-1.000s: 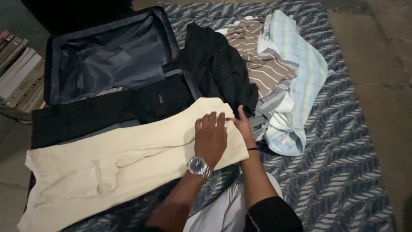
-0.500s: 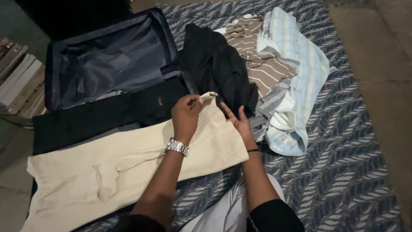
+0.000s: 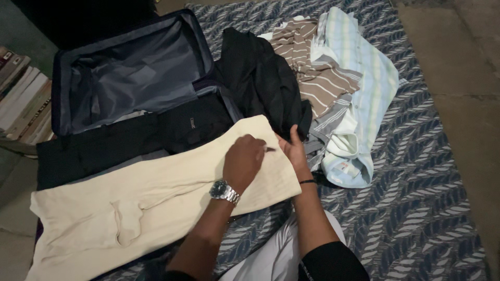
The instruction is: The person folds a green t-shirt and a cream-colored t-shirt by hand and places them into an open suitcase. The person smooths and adjusts the folded garments to fit neatly inside the suitcase.
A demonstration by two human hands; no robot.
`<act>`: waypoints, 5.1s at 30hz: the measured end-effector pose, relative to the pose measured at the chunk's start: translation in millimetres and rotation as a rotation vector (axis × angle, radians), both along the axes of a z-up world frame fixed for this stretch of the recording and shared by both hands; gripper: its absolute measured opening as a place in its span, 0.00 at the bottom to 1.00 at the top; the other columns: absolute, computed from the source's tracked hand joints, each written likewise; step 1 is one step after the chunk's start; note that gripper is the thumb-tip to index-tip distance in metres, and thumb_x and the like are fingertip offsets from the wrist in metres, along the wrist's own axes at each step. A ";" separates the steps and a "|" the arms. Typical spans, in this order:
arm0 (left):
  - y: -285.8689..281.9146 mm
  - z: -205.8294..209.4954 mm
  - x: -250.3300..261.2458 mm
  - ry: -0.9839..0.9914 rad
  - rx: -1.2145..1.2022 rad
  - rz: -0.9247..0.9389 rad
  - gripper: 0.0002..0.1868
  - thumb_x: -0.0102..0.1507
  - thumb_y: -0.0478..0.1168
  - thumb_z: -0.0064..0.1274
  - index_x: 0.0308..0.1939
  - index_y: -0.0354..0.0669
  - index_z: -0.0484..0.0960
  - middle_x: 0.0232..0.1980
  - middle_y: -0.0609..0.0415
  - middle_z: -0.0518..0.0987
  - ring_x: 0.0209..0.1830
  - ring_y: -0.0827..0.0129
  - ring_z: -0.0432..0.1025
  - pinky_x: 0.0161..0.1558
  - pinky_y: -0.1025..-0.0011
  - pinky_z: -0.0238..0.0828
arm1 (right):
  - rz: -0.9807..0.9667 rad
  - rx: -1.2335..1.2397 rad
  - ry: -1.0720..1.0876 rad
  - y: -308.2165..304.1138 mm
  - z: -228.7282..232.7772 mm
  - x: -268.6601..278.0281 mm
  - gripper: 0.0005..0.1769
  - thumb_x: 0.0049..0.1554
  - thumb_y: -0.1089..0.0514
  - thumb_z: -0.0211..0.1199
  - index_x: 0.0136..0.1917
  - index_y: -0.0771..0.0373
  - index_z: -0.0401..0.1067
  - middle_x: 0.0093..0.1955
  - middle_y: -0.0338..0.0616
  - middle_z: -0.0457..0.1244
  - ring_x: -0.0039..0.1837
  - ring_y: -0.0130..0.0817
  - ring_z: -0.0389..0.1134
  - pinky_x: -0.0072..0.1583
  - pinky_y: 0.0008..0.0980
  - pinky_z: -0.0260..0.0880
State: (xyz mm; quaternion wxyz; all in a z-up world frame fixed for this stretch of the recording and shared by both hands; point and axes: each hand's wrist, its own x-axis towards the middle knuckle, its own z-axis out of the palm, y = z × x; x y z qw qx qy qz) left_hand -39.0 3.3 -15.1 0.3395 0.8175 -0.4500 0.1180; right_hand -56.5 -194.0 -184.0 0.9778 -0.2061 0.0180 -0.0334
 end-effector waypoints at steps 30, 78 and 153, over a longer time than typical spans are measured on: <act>-53.0 -65.8 -35.9 0.178 -0.190 0.230 0.36 0.71 0.53 0.46 0.74 0.27 0.61 0.78 0.29 0.60 0.81 0.37 0.51 0.77 0.46 0.42 | -0.111 -0.116 0.174 -8.4 32.1 -21.5 0.60 0.55 0.17 0.50 0.76 0.72 0.61 0.69 0.54 0.65 0.65 0.44 0.69 0.66 0.38 0.67; -17.2 -104.4 16.7 1.838 -1.307 -0.067 0.20 0.62 0.39 0.51 0.56 0.32 0.77 0.46 0.46 0.82 0.43 0.58 0.77 0.48 0.64 0.76 | -0.487 -0.529 0.118 79.9 133.2 -9.9 0.43 0.65 0.29 0.42 0.71 0.70 0.63 0.67 0.55 0.63 0.71 0.46 0.64 0.72 0.45 0.64; 94.9 13.3 6.4 0.507 -0.244 0.467 0.25 0.54 0.36 0.62 0.56 0.36 0.83 0.63 0.42 0.76 0.57 0.55 0.76 0.55 0.64 0.74 | 0.132 0.212 -0.069 159.6 98.0 2.3 0.54 0.61 0.20 0.43 0.77 0.68 0.59 0.71 0.58 0.62 0.68 0.48 0.67 0.68 0.45 0.69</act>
